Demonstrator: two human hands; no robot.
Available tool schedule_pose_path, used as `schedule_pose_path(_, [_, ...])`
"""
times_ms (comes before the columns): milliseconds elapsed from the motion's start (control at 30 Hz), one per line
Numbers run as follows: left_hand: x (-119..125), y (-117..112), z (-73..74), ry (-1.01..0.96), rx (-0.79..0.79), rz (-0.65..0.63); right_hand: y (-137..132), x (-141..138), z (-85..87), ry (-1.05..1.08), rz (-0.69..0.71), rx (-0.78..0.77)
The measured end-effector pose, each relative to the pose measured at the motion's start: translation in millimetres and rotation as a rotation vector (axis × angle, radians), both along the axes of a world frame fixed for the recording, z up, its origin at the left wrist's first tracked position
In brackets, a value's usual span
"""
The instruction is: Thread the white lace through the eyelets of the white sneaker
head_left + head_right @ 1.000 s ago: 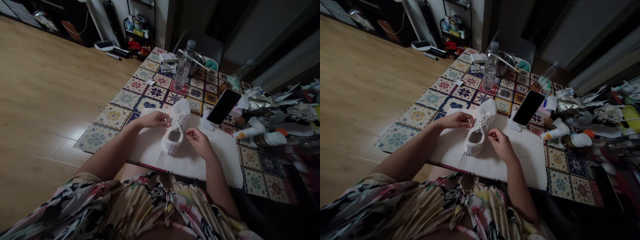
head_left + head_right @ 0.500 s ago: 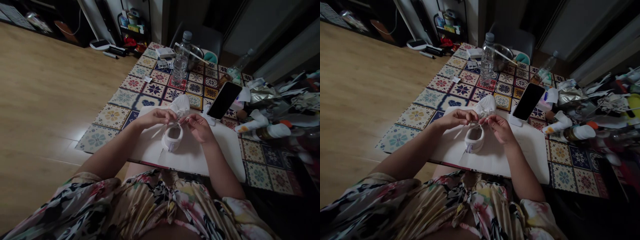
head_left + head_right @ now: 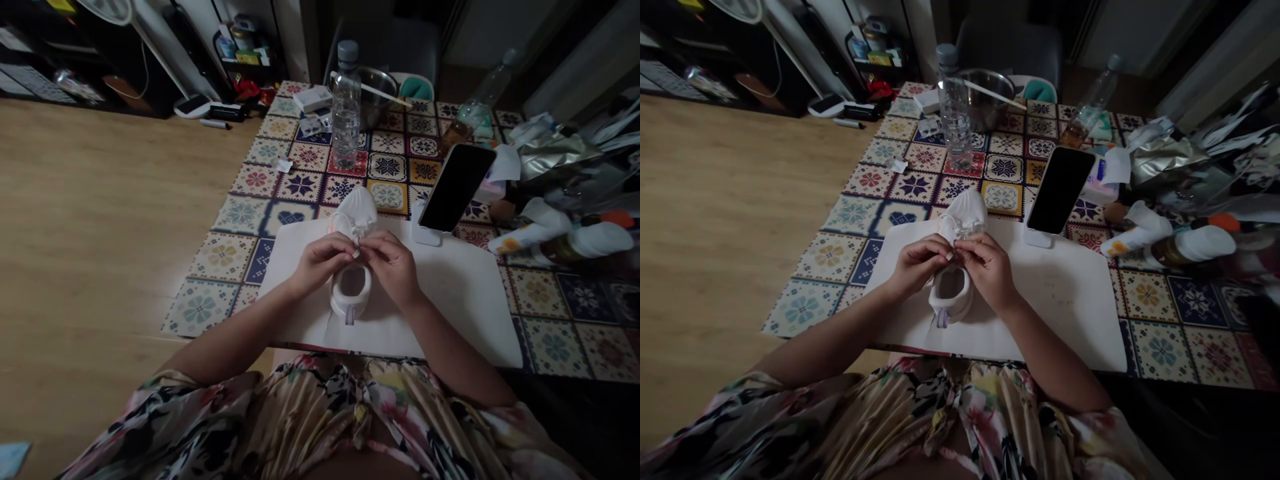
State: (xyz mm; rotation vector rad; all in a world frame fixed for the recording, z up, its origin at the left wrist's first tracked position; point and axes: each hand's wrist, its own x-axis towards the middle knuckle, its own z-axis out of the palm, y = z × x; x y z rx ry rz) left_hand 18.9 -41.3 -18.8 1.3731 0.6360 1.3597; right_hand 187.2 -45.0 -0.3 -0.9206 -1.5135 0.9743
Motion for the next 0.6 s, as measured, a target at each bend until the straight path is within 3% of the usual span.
schedule_pose_path(67, [1,0,-0.5,-0.018,-0.003,0.027,-4,0,2.2,-0.041,0.012,-0.002])
schedule_pose_path(267, [6,-2,1.2,-0.073,-0.228,0.042,-8,0,5.1,-0.059,0.081,-0.012])
schedule_pose_path(500, [6,-6,4.3,0.022,-0.146,0.17,-11,-4,6.3,-0.068,0.047,-0.012])
schedule_pose_path(600, [4,-5,2.9,0.046,-0.164,0.128,-12,-4,4.0,-0.037,0.059,-0.026])
